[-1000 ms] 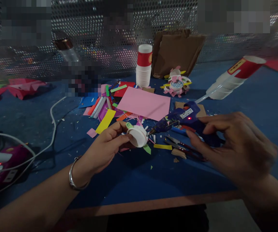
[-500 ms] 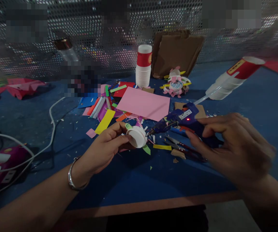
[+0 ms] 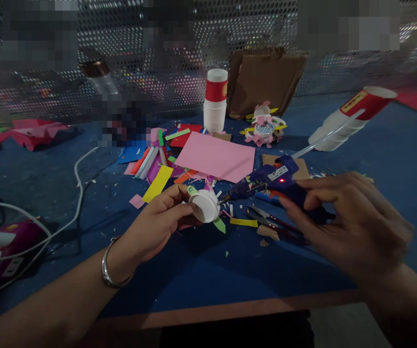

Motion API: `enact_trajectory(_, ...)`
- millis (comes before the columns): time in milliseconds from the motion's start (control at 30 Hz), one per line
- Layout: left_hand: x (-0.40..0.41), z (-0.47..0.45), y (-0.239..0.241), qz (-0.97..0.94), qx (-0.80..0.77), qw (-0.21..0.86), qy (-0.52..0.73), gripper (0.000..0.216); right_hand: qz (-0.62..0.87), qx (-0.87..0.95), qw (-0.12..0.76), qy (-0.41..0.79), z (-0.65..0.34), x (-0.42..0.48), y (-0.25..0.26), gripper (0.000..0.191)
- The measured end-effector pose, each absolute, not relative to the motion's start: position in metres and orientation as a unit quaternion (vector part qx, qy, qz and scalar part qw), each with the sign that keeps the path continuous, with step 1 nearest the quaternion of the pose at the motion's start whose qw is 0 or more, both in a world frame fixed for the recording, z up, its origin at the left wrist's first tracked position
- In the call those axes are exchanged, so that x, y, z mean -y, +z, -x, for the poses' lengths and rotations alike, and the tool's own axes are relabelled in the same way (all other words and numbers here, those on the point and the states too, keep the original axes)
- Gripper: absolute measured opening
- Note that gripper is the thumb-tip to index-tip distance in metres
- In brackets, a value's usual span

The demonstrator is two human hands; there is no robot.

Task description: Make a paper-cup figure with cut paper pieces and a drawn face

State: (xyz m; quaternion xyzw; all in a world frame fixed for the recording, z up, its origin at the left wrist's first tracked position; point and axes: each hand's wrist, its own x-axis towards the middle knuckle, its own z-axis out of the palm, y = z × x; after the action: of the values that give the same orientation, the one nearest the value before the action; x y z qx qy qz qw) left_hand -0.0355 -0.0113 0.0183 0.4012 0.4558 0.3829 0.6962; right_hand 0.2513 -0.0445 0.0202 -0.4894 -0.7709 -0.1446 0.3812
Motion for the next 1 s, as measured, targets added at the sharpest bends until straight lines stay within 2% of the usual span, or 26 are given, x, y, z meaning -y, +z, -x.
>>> enact_trajectory(333,0.011,0.038,0.018,-0.391,-0.444,0.72,0.362,0.021,0.469,0.778,0.369,-0.196,-0.251,0.044,0.02,0.034)
enact_trajectory(533,0.016,0.037,0.024,-0.389,-0.431,0.705,0.408,0.021,0.477,0.767,0.37,-0.218,-0.255,0.04,0.019,0.032)
enact_trajectory(700,0.015,0.039,0.025,-0.348,-0.444,0.696,0.444,0.012,0.569,0.692,0.357,-0.265,-0.274,0.033,0.015,0.031)
enact_trajectory(1000,0.005,0.037,0.026,-0.276,-0.477,0.676,0.489,0.013,0.672,0.636,0.32,-0.203,-0.33,0.019,-0.014,0.035)
